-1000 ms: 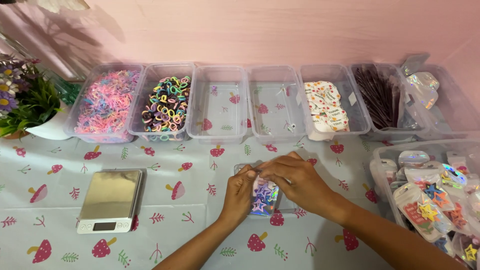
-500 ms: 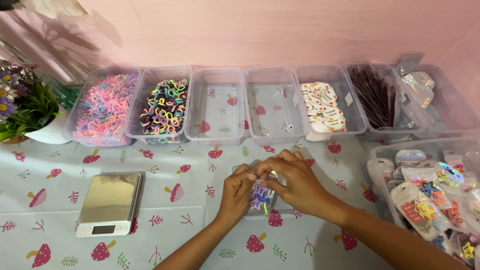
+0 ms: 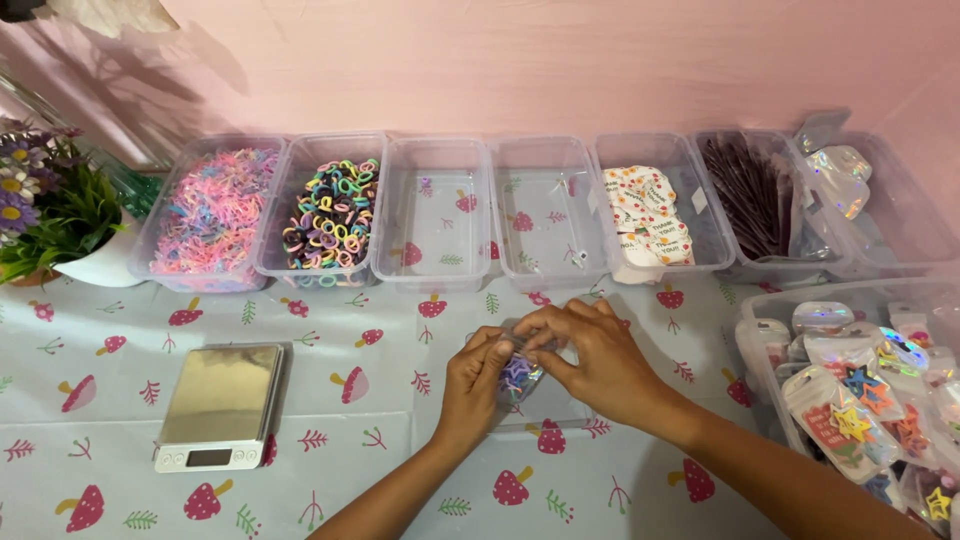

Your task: Packing various small hair accessories like clips and ties into small plastic bags from organized bins.

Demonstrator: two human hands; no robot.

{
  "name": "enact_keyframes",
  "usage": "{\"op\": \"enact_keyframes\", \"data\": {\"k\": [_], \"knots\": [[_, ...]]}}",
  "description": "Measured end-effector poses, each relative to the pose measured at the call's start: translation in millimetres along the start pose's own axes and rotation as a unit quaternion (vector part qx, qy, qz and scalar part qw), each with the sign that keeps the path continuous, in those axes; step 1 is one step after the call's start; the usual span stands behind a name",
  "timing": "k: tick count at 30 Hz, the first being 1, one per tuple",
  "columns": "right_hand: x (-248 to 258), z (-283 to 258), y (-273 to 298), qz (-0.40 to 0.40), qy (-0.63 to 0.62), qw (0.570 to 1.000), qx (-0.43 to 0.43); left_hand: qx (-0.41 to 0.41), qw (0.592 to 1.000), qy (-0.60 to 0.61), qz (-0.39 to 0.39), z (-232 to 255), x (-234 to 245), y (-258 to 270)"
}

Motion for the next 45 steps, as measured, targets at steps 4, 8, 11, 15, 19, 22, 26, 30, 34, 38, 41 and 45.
{"op": "enact_keyframes", "data": {"k": [4,8,11,15,19,22,26,30,34,38,41,45], "knots": [[1.6,5.2,3.1,0.121,0.058,0.981,0.141,0.027,0.998,0.064,-0.012,2.4,2.7,-4.1],[11.8,5.8,-3.4,0.135,-0.026,0.985,0.103,0.047,0.997,0.055,0.018,0.0,5.1,-4.1],[1.9,18.1,-3.9,0.091,-0.12,0.988,0.019,0.044,0.997,0.058,0.018,0.1,3.5,-2.3],[1.1,17.3,-4.1,0.084,-0.166,0.982,-0.022,0.072,0.988,0.133,0.033,-0.1,4.3,-3.0],[-2.2,23.9,-3.3,0.058,-0.157,0.985,-0.033,0.101,0.986,0.129,0.029,-15.2,4.2,-3.2],[-5.6,25.0,-2.9,0.045,-0.172,0.983,-0.054,0.101,0.985,0.14,0.019,-16.7,3.1,-2.7],[-5.8,19.7,-1.5,0.061,-0.184,0.98,-0.034,0.069,0.992,0.101,0.017,-11.3,3.8,-3.1],[-6.7,17.5,-0.6,0.06,-0.185,0.981,-0.021,0.054,0.996,0.064,0.027,-10.9,5.8,-2.8],[-6.0,16.0,-1.1,0.065,-0.17,0.983,0.004,0.048,0.996,0.069,0.028,-12.7,6.0,-3.2],[-6.6,15.9,-2.1,0.06,-0.179,0.982,0.0,0.044,0.997,0.066,0.023,-7.8,7.3,-2.6],[-10.0,26.8,-6.0,0.081,-0.19,0.978,0.021,0.055,0.996,0.059,0.025,2.4,8.1,-4.2],[-4.0,50.0,-13.5,0.141,-0.219,0.964,0.049,0.063,0.995,-0.024,0.07,4.9,10.5,-9.3]]}}
Point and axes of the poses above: each hand's wrist, its own y-axis away from the middle knuckle, its own x-axis out of the back of the hand, z = x × y, the point moved 5 cm from there along -y, towards the middle knuckle, and after that the axes turned 11 degrees about x, right-handed, at the moved point
